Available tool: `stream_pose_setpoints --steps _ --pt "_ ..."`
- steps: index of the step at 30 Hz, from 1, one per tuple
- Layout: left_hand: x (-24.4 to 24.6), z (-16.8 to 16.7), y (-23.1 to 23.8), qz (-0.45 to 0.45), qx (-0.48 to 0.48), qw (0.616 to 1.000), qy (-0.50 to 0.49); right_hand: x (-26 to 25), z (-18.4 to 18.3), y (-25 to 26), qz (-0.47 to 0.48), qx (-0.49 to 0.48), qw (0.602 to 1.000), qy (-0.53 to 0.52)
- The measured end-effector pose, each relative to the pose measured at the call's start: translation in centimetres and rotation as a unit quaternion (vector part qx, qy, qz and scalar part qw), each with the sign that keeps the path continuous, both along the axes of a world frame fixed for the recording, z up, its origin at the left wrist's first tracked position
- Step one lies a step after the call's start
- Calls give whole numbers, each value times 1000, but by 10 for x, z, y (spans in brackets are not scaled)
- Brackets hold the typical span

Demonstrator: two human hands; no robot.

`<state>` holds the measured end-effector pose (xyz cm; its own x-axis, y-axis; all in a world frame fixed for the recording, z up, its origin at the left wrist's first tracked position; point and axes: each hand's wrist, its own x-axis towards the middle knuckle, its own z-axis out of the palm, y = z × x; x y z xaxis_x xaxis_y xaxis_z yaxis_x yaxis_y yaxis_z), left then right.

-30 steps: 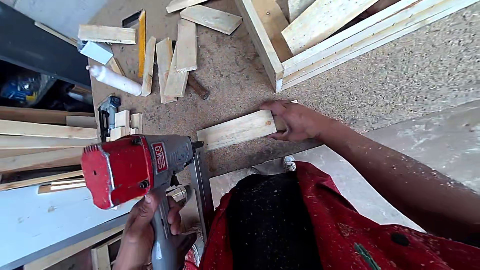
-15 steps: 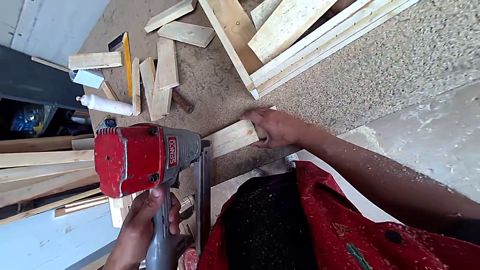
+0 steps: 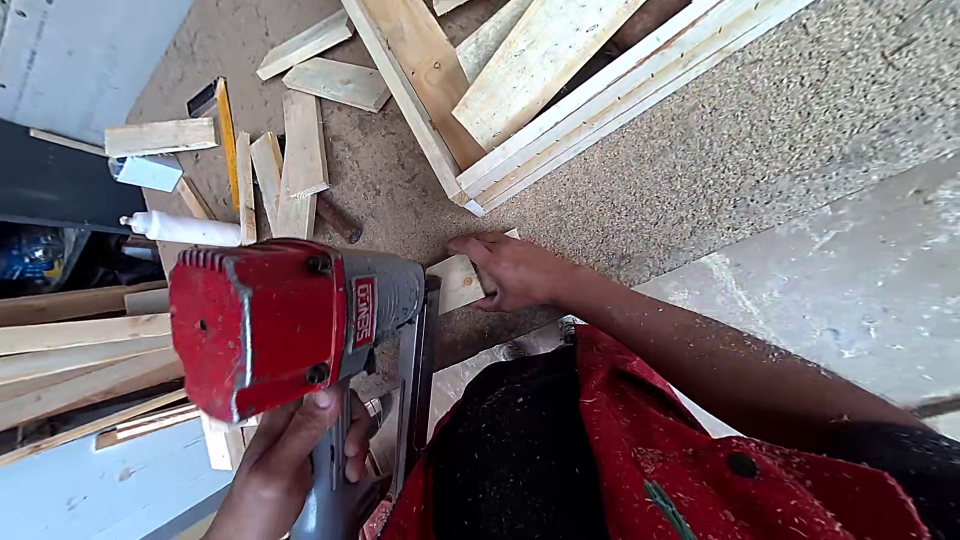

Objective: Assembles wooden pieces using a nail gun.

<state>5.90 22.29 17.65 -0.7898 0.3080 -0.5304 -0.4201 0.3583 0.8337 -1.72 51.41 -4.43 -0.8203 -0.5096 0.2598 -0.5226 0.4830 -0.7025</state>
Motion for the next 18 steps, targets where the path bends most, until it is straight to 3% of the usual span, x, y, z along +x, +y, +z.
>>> stream_pose_setpoints --steps 2,8,13,18 --pt "-10 -10 8 -8 4 1000 -9 -1 1 1 2 -1 1000 -1" --pt "0 11 4 -16 -28 999 -22 -2 2 0 -3 -3 1000 8" --pt "8 -1 2 -18 -21 999 -25 -3 2 -3 6 -3 1000 13" --pt "17 -10 -1 13 -147 988 46 9 6 4 -10 16 1000 15"
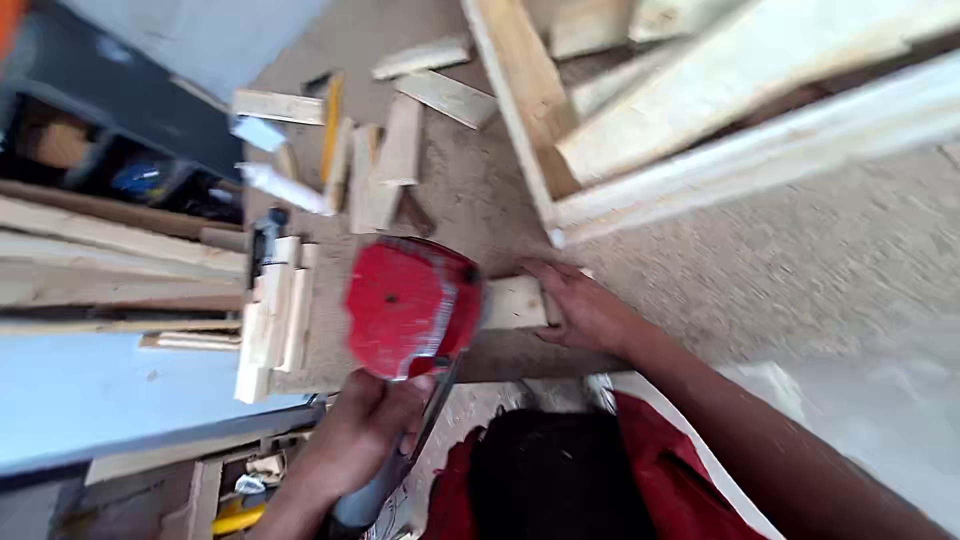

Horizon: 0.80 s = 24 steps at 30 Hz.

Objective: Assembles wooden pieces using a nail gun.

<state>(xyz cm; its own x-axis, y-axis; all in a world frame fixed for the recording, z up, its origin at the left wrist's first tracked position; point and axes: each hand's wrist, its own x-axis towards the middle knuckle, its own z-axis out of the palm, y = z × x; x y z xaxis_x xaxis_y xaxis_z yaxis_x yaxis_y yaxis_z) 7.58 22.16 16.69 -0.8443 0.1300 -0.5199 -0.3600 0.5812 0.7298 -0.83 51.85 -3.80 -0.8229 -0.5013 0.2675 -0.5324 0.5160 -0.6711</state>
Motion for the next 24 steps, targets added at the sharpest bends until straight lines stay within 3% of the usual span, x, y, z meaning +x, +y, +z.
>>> stream_pose_setpoints --steps 2,5,8,12,15,18,20,24 --pt "-2 -1 -22 9 -93 994 62 -3 -10 -6 -17 14 999 43" --pt "-11 8 -35 14 -269 955 122 -6 -26 -7 -27 21 996 77" --pt "-42 -22 -54 47 -349 925 143 -3 -24 -5 -21 49 997 61" --pt "-60 -80 -70 64 -327 931 150 20 -3 2 -19 46 999 16" --pt "-44 -103 -61 -28 -290 929 228 62 15 25 -40 42 998 31" --pt "-20 -98 -62 -162 -176 916 321 96 47 12 -42 29 997 54" --pt "-8 -98 -66 -224 -155 898 345 105 71 -12 -27 29 996 84" --pt "-5 -96 -92 -257 -146 893 340 96 108 -65 13 97 973 209"
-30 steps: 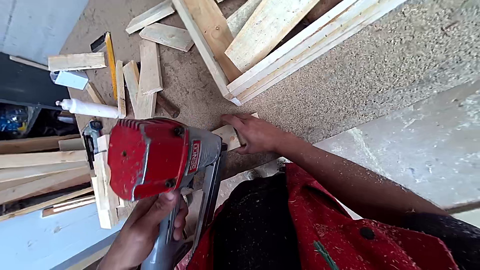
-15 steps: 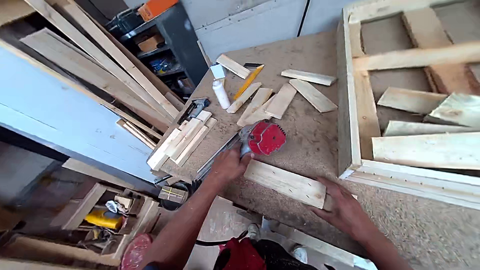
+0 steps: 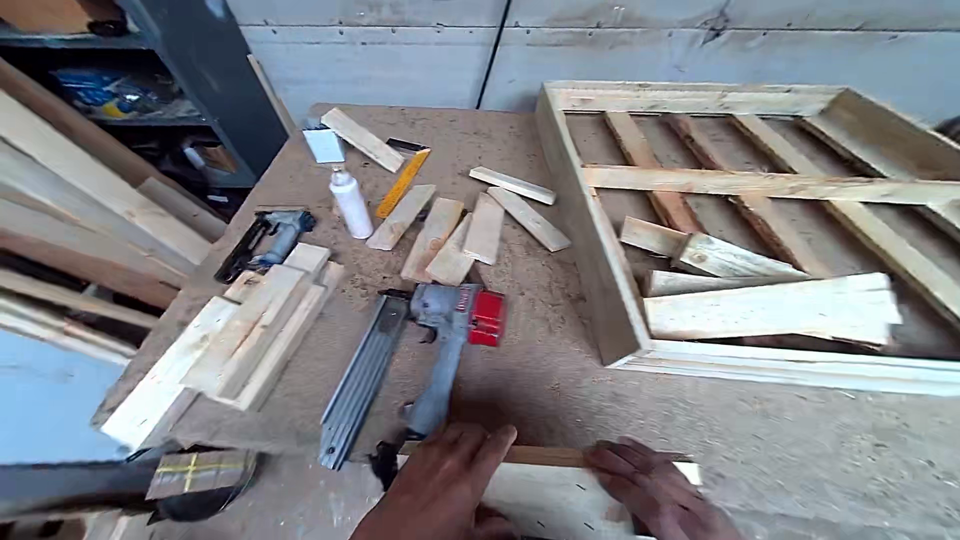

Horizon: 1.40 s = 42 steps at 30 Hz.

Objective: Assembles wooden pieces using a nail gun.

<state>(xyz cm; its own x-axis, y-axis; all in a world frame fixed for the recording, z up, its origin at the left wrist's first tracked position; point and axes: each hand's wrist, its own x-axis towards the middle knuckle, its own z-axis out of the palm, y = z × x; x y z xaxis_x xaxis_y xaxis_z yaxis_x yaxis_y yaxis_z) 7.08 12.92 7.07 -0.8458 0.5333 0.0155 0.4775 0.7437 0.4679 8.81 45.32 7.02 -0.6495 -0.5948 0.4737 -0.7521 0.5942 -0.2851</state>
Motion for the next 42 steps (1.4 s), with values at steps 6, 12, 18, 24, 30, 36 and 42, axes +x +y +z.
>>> stream_pose_setpoints --steps 6,12,18,24,30,36,42 --pt "-7 26 -112 55 32 989 -133 -32 -8 -85 -46 -27 997 57" --pt "29 63 -206 350 163 917 -97 -50 0 -165 -65 -226 967 -100" --pt "10 70 -364 527 110 842 -24 -47 -36 -278 137 -209 911 -327" --pt "-23 22 -451 509 61 845 -152 -67 -18 -384 107 -239 849 -459" --pt "0 -22 -455 558 222 786 -148 -96 -35 -501 -34 -199 805 -558" --pt "-1 -21 -483 485 171 841 -169 -82 -49 -582 -187 -236 821 -484" --pt "-14 -7 -515 369 240 851 -286 -104 -51 -592 -219 -317 754 -532"
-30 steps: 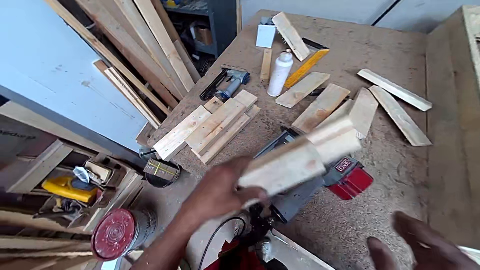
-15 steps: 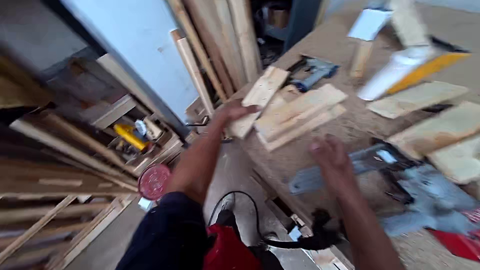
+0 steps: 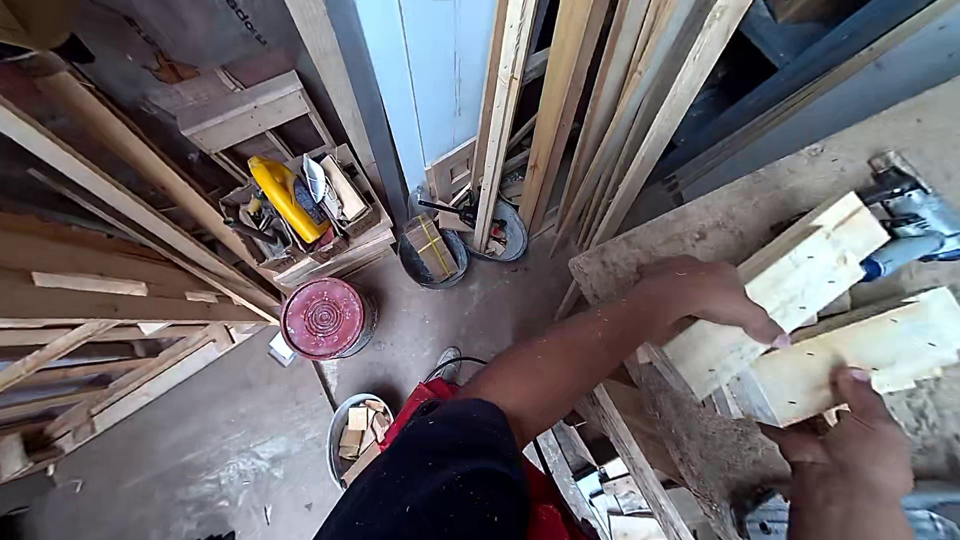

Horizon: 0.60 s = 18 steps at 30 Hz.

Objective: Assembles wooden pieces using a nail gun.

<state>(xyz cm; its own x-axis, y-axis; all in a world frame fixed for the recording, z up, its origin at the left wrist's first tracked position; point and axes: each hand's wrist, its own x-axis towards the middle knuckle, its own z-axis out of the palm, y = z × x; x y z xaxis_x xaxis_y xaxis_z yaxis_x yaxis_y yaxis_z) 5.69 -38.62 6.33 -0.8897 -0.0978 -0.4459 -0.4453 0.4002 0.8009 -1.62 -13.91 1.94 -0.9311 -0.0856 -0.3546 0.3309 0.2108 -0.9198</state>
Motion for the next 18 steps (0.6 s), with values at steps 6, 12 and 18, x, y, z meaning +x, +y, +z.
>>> stream_pose_setpoints --steps 6,12,18 --pt "6 -10 22 1 23 1000 -1 -27 -10 18 94 -77 992 42" --pt "41 -7 38 18 -19 997 76 -6 -14 27 79 -31 993 86" --pt "115 -14 18 52 60 989 127 69 11 29 100 -40 974 199"
